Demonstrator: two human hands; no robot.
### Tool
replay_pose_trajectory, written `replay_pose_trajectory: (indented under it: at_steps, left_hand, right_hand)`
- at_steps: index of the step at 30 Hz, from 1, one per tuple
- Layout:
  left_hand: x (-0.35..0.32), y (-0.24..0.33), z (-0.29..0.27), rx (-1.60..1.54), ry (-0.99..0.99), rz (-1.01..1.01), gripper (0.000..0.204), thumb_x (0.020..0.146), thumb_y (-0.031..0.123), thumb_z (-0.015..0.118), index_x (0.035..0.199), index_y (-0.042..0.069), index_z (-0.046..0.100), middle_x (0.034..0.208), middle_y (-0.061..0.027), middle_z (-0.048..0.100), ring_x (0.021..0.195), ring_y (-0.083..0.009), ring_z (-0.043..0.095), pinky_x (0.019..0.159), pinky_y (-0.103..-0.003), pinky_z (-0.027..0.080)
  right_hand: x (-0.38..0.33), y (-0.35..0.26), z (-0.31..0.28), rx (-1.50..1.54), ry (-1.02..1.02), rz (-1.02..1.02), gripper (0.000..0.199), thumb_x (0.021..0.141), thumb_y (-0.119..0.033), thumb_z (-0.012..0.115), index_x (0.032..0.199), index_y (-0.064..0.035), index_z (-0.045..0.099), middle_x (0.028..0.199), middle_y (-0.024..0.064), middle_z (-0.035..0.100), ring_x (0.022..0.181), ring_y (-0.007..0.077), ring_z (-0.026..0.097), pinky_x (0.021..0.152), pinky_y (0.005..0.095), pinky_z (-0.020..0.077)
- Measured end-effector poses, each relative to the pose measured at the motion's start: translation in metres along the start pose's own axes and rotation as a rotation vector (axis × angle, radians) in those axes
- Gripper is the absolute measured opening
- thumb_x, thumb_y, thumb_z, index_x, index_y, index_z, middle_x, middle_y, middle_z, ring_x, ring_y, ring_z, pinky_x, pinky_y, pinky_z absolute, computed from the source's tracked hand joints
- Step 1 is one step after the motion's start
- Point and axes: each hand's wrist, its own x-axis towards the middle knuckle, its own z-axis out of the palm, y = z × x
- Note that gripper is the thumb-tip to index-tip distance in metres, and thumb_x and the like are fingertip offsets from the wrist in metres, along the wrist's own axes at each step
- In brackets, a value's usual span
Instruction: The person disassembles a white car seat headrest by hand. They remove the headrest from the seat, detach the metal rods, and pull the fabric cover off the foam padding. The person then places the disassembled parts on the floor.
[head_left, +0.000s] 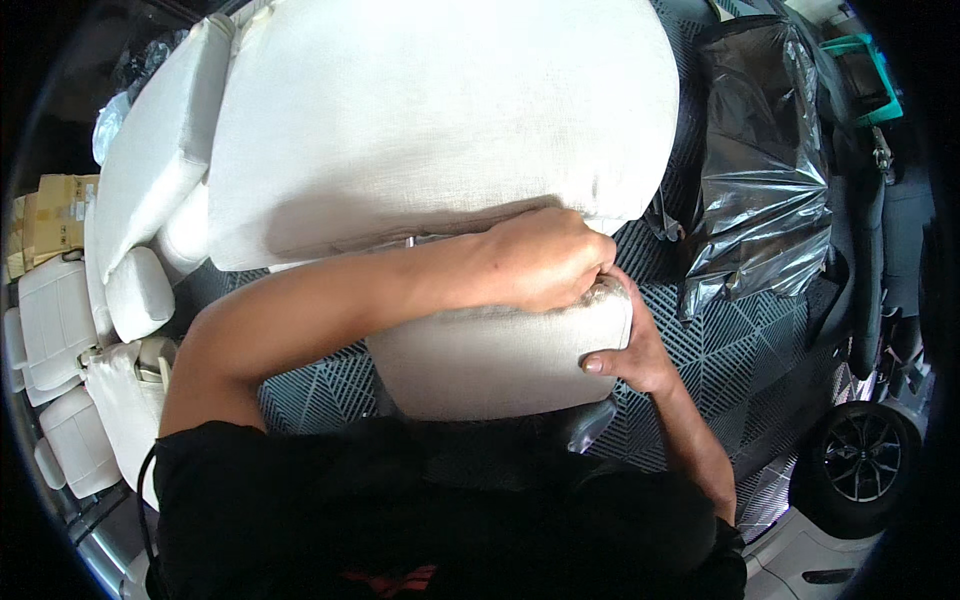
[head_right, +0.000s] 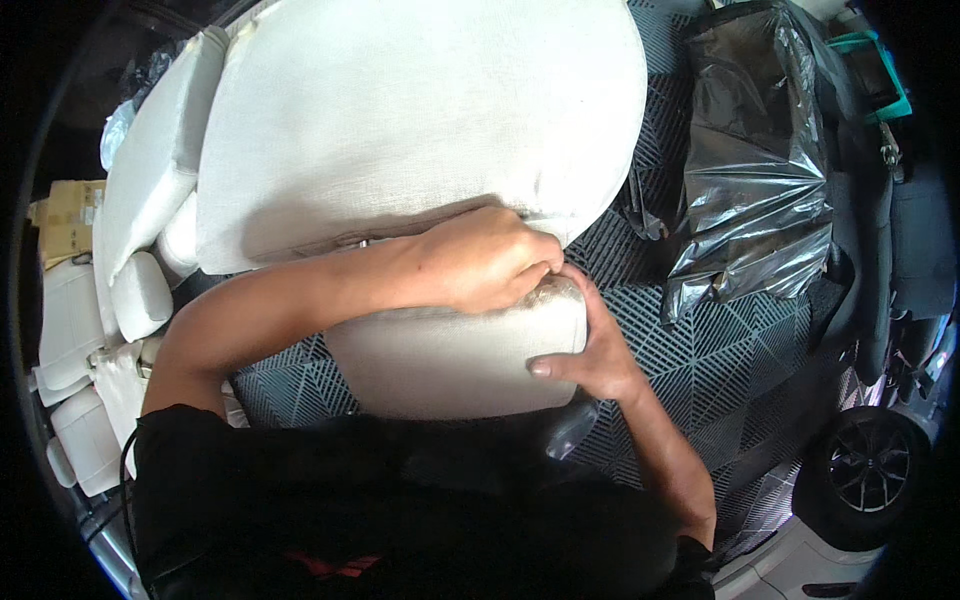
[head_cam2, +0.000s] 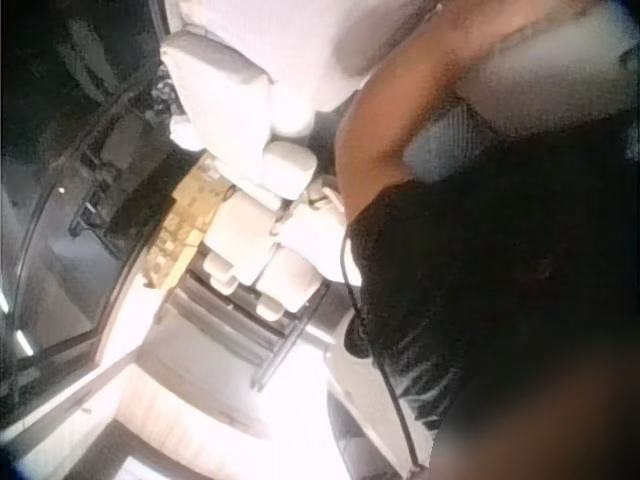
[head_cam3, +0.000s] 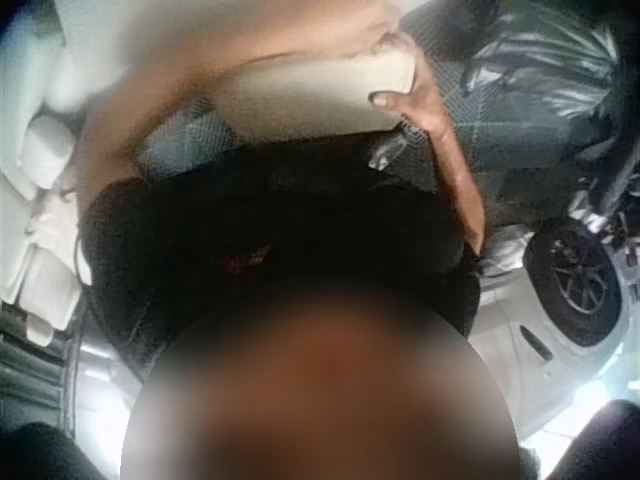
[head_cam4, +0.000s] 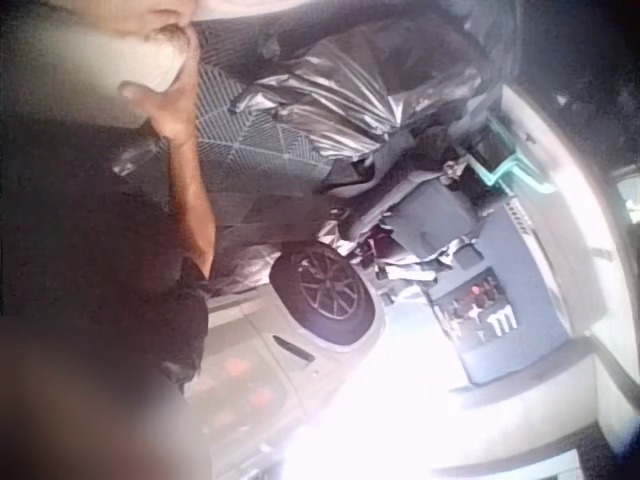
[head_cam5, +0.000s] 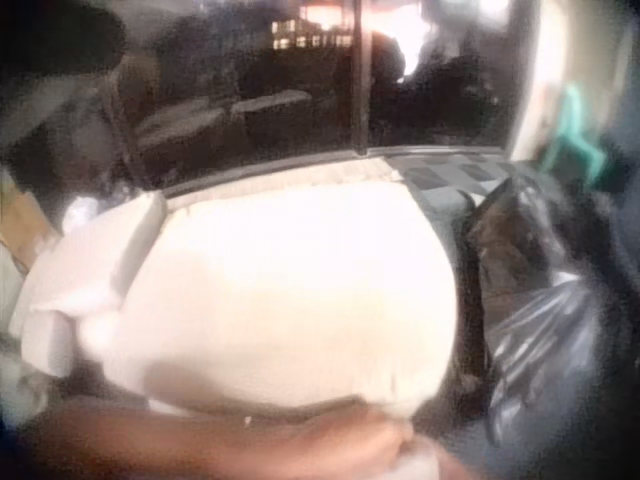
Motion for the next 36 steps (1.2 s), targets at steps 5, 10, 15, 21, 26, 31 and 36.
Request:
replay_pose_trajectory:
  at_steps: [5, 10, 15, 21, 26, 31, 36]
  left_hand:
    - [-0.019, -0.003, -0.013, -0.212, -0.108, -0.069, 0.02, 0.094, 0.012, 0.059, 0.096, -0.003, 0.071, 0.072, -0.0219, 0.068, 0.061, -0.0266, 0.069, 0.059, -0.037, 0.055]
    - [-0.052, 0.004, -0.008, -0.328, -0.071, -0.087, 0.034, 0.091, 0.015, 0.067, 0.117, -0.006, 0.062, 0.09, -0.0174, 0.063, 0.075, -0.0244, 0.064, 0.067, -0.036, 0.053]
    - [-0.048, 0.006, 0.012, -0.575, -0.006, -0.132, 0.039, 0.081, 0.007, 0.072, 0.115, -0.005, 0.057, 0.088, -0.0123, 0.059, 0.072, -0.0201, 0.059, 0.061, -0.034, 0.05]
    - [-0.048, 0.013, 0.015, -0.685, 0.084, -0.111, 0.029, 0.078, 0.001, 0.07, 0.105, -0.003, 0.059, 0.079, -0.0073, 0.055, 0.064, -0.0158, 0.054, 0.054, -0.033, 0.044]
    - [-0.045, 0.008, -0.001, -0.803, -0.029, -0.222, 0.026, 0.08, 0.004, 0.069, 0.104, -0.003, 0.06, 0.072, -0.0059, 0.058, 0.054, -0.0137, 0.052, 0.05, -0.031, 0.042]
    - [-0.014, -0.01, -0.026, -0.816, -0.498, -0.478, 0.021, 0.097, 0.014, 0.058, 0.099, -0.005, 0.067, 0.064, -0.0043, 0.061, 0.051, -0.012, 0.052, 0.05, -0.028, 0.043]
    - [-0.02, -0.009, -0.023, -0.879, -0.337, -0.516, 0.028, 0.104, 0.018, 0.053, 0.101, -0.006, 0.066, 0.069, -0.0057, 0.064, 0.058, -0.01, 0.058, 0.052, -0.027, 0.046]
  right_hand:
    - [-0.002, 0.009, -0.006, -0.016, -0.025, 0.022, 0.117, 0.056, -0.02, 0.096, 0.151, -0.0058, 0.031, 0.138, 0.013, 0.048, 0.13, 0.0264, 0.047, 0.112, 0.0415, 0.0367]
    - [0.003, 0.023, -0.014, 0.029, -0.089, -0.009, 0.122, 0.049, -0.024, 0.099, 0.151, -0.0139, 0.033, 0.146, 0.0175, 0.041, 0.135, 0.0344, 0.045, 0.113, 0.0518, 0.0383]
    - [0.007, 0.037, -0.019, 0.029, -0.148, -0.042, 0.126, 0.045, -0.023, 0.101, 0.152, -0.0175, 0.033, 0.147, 0.0187, 0.042, 0.135, 0.0372, 0.045, 0.111, 0.0522, 0.0396]
    - [0.019, 0.03, -0.022, -0.081, -0.195, -0.09, 0.131, 0.044, -0.027, 0.101, 0.154, -0.0191, 0.031, 0.147, 0.0206, 0.043, 0.135, 0.036, 0.046, 0.111, 0.0514, 0.04]
    - [0.013, 0.001, -0.019, -0.265, -0.133, -0.268, 0.107, 0.055, -0.03, 0.098, 0.147, -0.0172, 0.044, 0.144, 0.0236, 0.046, 0.134, 0.0413, 0.046, 0.108, 0.059, 0.04]
    - [0.032, -0.014, -0.04, 0.047, -0.264, -0.058, 0.05, 0.084, -0.035, 0.073, 0.127, -0.0101, 0.066, 0.132, 0.0206, 0.057, 0.125, 0.0382, 0.053, 0.102, 0.0567, 0.0444]
    - [0.061, -0.048, -0.06, -0.079, -0.502, 0.096, 0.034, 0.09, -0.018, 0.069, 0.124, -0.0144, 0.071, 0.127, 0.0168, 0.061, 0.118, 0.0296, 0.06, 0.095, 0.046, 0.0523]
